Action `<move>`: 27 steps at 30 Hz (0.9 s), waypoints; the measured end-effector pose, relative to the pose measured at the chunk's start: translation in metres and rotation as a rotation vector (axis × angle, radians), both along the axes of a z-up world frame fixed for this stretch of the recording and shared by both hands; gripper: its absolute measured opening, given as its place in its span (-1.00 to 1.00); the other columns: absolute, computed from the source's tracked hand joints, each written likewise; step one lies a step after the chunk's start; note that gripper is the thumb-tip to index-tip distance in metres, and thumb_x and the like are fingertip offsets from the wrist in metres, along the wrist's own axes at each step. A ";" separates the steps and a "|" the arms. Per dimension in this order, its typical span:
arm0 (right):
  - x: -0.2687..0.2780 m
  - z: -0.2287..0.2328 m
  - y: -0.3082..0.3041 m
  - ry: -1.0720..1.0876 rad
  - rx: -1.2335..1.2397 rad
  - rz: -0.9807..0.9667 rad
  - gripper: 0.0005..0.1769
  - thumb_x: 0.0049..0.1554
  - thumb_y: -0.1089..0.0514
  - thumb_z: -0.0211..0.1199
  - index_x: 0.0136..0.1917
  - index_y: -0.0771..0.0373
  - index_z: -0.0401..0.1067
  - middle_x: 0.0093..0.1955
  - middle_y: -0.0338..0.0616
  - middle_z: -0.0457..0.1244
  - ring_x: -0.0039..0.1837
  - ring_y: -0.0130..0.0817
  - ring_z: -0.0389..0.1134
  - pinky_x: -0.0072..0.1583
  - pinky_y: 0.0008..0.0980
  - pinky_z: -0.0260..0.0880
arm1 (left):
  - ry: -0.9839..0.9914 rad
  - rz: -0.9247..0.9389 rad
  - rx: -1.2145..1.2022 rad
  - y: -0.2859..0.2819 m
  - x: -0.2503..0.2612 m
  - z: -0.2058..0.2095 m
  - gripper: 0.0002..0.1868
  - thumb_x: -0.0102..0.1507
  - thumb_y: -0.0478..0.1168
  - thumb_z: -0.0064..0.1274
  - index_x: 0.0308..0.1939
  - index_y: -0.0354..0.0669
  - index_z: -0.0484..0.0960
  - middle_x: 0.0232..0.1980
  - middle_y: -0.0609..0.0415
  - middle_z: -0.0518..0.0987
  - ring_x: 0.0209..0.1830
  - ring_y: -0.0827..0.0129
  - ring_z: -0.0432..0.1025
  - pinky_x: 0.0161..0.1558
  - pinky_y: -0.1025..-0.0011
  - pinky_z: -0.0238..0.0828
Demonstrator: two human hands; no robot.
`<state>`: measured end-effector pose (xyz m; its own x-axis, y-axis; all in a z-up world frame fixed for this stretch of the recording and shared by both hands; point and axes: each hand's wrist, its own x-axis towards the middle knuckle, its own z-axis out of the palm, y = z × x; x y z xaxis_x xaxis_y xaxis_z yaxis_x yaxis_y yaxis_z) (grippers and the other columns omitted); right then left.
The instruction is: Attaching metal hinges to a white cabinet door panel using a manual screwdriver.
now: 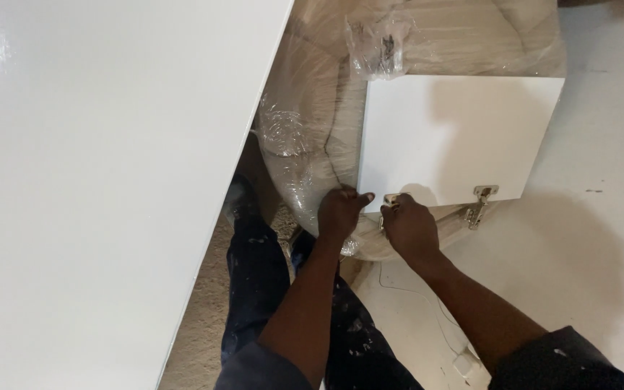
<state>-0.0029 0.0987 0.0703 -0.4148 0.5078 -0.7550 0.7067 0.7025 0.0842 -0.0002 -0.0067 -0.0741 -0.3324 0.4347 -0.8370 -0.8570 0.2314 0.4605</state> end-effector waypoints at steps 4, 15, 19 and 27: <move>0.015 -0.020 0.006 0.125 0.030 -0.276 -0.49 0.16 -0.12 0.23 0.08 0.41 0.51 -0.16 0.28 0.39 0.03 0.25 0.47 -0.01 0.13 0.50 | 0.013 0.022 -0.016 0.002 0.000 -0.001 -0.61 0.21 0.02 0.27 -0.58 -0.09 0.55 -0.64 0.08 0.44 -0.58 0.36 0.39 -0.47 0.43 0.28; 0.024 -0.005 0.022 0.223 -0.147 -0.741 -0.53 0.19 -0.01 0.29 0.18 0.44 0.45 -0.35 0.04 0.27 -0.44 -0.35 0.21 -0.47 -0.39 0.12 | 0.040 -0.234 -0.276 -0.005 -0.033 0.110 -0.47 0.43 -0.06 -0.28 0.42 -0.18 0.46 0.27 -0.22 0.58 0.34 -0.02 0.43 0.33 0.06 0.34; 0.033 0.021 0.029 0.176 -0.137 -0.619 -0.56 0.19 -0.07 0.25 0.19 0.26 0.53 -0.29 -0.04 0.35 -0.27 -0.34 0.32 -0.31 -0.32 0.25 | 0.144 0.072 -0.320 0.014 0.011 0.113 -0.56 0.44 -0.11 -0.28 0.24 -0.20 0.59 -0.01 -0.24 0.66 -0.04 0.05 0.59 -0.03 0.12 0.52; 0.084 0.096 0.118 0.460 -0.235 -0.718 -0.63 0.19 0.09 0.28 0.20 0.34 0.51 -0.30 -0.01 0.24 -0.09 -0.30 0.25 0.03 -0.32 0.26 | -0.204 0.431 0.366 0.142 0.081 0.086 -0.61 0.38 -0.44 -0.24 0.29 -0.45 0.39 -0.16 -0.18 0.67 -0.51 0.54 0.44 -0.46 0.63 0.46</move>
<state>0.0807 0.2166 0.1667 -0.3436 0.6153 -0.7095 0.9123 0.0395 -0.4075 0.0805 0.1351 0.0121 -0.3915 0.5685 -0.7236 -0.9176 -0.2993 0.2614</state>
